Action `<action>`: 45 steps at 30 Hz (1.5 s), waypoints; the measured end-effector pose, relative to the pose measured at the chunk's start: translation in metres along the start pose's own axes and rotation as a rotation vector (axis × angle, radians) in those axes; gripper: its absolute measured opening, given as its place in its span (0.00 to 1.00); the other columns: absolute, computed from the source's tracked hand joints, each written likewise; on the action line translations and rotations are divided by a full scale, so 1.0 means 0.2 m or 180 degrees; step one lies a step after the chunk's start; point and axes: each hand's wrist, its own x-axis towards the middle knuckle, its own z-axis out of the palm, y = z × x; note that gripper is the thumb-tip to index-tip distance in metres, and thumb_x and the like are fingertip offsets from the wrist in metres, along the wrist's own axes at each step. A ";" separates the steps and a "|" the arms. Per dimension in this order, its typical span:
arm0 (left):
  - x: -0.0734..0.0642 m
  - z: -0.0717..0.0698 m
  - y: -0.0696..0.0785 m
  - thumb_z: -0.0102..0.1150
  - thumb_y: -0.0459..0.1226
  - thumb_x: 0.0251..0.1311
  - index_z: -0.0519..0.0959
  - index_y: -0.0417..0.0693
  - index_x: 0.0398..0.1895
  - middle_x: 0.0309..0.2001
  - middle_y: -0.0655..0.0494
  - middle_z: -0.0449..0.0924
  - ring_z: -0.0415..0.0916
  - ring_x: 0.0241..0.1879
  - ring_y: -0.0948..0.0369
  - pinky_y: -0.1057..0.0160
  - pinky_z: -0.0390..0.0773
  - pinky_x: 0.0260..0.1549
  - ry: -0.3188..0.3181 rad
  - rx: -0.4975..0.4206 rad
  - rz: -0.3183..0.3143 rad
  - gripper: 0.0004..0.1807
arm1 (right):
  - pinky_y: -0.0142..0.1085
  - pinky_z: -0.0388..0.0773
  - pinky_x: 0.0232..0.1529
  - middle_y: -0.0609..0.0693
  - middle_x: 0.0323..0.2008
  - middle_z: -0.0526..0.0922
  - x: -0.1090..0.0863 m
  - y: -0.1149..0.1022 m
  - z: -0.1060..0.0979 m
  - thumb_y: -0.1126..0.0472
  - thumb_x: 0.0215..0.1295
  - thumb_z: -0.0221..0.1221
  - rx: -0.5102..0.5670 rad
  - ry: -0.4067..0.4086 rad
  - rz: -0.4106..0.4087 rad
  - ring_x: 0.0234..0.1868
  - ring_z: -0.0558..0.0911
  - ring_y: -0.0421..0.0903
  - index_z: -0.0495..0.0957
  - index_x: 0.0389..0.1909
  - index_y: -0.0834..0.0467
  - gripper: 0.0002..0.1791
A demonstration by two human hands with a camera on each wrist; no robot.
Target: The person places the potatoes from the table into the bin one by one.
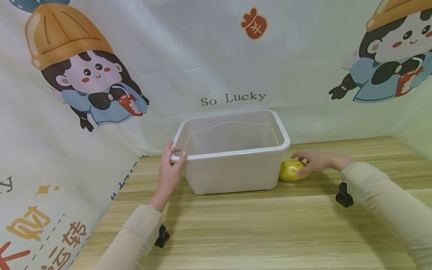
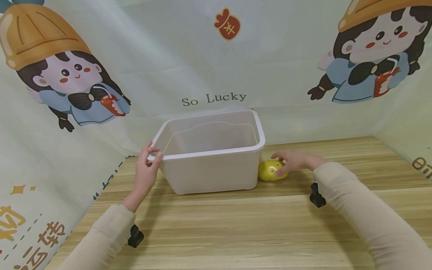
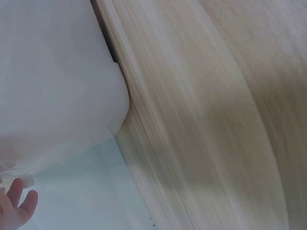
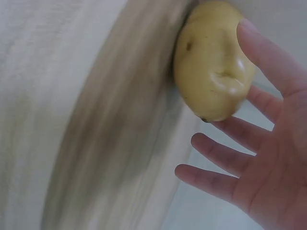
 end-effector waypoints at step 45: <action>0.00 0.00 0.00 0.52 0.42 0.58 0.71 0.39 0.45 0.69 0.49 0.55 0.54 0.66 0.51 0.57 0.63 0.44 0.0008 0.0022 -0.0027 0.17 | 0.49 0.70 0.44 0.65 0.45 0.76 0.04 0.05 0.09 0.57 0.42 0.67 -0.0179 0.0667 -0.0231 0.44 0.75 0.55 0.64 0.54 0.71 0.39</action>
